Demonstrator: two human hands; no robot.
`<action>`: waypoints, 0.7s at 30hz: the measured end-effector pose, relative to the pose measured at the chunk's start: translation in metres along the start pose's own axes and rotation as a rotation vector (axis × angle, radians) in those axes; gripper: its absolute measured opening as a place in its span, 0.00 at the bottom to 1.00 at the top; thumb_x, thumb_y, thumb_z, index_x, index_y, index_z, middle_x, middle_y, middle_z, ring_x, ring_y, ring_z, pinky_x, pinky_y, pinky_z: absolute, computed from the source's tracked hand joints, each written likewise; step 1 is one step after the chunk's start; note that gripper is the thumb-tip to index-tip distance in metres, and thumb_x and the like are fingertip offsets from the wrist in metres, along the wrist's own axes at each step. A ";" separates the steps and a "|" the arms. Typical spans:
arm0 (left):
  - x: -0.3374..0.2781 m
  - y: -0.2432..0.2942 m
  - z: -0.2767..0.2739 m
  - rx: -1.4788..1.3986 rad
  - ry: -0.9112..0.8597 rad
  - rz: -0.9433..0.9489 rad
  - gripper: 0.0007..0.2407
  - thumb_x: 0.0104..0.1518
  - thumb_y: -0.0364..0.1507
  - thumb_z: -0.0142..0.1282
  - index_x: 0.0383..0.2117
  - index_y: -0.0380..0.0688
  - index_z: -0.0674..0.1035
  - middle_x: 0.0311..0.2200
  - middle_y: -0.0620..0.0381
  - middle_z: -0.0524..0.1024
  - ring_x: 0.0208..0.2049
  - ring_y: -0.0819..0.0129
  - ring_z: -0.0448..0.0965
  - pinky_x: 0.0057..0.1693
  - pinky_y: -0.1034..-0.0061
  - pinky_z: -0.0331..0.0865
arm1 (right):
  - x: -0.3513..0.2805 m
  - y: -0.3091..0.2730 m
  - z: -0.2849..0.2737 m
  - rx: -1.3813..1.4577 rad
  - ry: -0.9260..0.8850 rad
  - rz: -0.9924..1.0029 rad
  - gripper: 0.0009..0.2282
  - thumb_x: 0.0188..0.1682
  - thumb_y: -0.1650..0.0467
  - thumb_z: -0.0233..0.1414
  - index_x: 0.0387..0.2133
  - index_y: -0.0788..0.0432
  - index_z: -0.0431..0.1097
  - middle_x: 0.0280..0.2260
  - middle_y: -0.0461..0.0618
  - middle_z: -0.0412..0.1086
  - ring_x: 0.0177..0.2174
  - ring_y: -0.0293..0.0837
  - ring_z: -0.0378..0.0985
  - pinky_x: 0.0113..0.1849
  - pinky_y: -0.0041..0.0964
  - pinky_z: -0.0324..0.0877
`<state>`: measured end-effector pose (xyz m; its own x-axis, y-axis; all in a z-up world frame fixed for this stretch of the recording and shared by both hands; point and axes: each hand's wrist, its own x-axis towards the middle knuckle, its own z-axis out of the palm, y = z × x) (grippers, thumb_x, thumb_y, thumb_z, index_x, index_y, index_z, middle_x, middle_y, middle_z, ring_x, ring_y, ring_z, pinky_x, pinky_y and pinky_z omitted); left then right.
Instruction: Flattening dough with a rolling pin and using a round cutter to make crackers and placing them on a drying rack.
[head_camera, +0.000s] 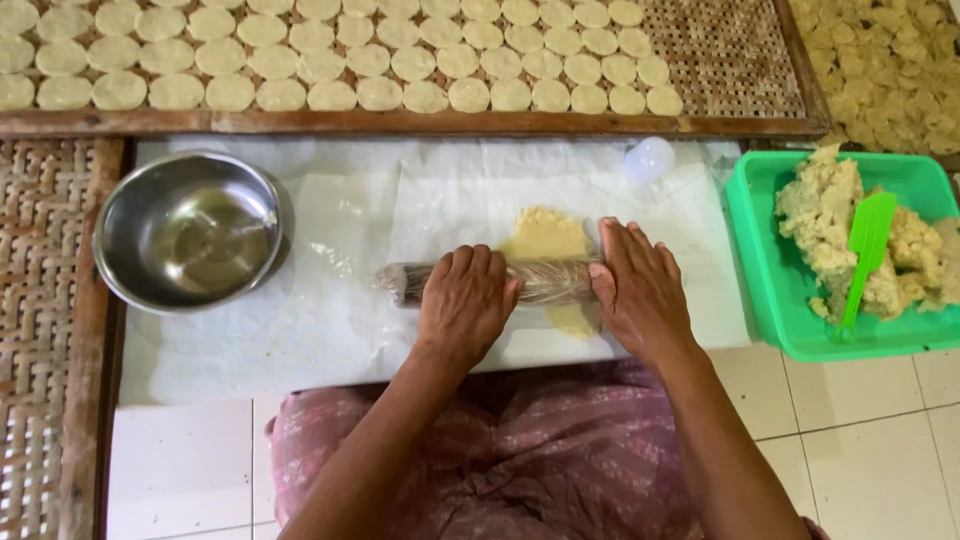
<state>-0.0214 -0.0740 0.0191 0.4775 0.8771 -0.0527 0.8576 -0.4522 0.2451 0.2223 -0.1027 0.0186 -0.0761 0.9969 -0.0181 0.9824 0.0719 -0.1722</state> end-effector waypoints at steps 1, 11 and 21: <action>-0.006 0.002 0.004 -0.001 -0.005 -0.002 0.19 0.70 0.44 0.37 0.44 0.41 0.74 0.41 0.51 0.71 0.46 0.58 0.69 0.58 0.63 0.64 | -0.007 0.000 0.003 0.002 -0.005 0.000 0.28 0.61 0.56 0.28 0.70 0.56 0.45 0.69 0.54 0.51 0.68 0.54 0.48 0.64 0.54 0.42; -0.052 0.003 0.027 0.232 0.311 0.152 0.26 0.57 0.29 0.47 0.63 0.32 0.65 0.53 0.47 0.69 0.54 0.55 0.69 0.62 0.65 0.63 | -0.048 0.000 -0.004 -0.063 0.082 -0.134 0.32 0.49 0.57 0.52 0.66 0.54 0.51 0.64 0.56 0.57 0.64 0.55 0.55 0.63 0.61 0.44; 0.071 -0.053 0.006 -0.025 0.217 0.317 0.21 0.59 0.23 0.51 0.62 0.41 0.70 0.52 0.50 0.73 0.55 0.57 0.70 0.62 0.63 0.63 | 0.021 0.025 -0.024 0.051 0.113 -0.178 0.30 0.45 0.58 0.60 0.62 0.49 0.63 0.54 0.52 0.70 0.52 0.52 0.71 0.56 0.55 0.58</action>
<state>-0.0319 0.0111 -0.0038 0.6642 0.7098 0.2346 0.6679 -0.7044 0.2402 0.2493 -0.0791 0.0373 -0.2252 0.9661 0.1266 0.9452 0.2482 -0.2123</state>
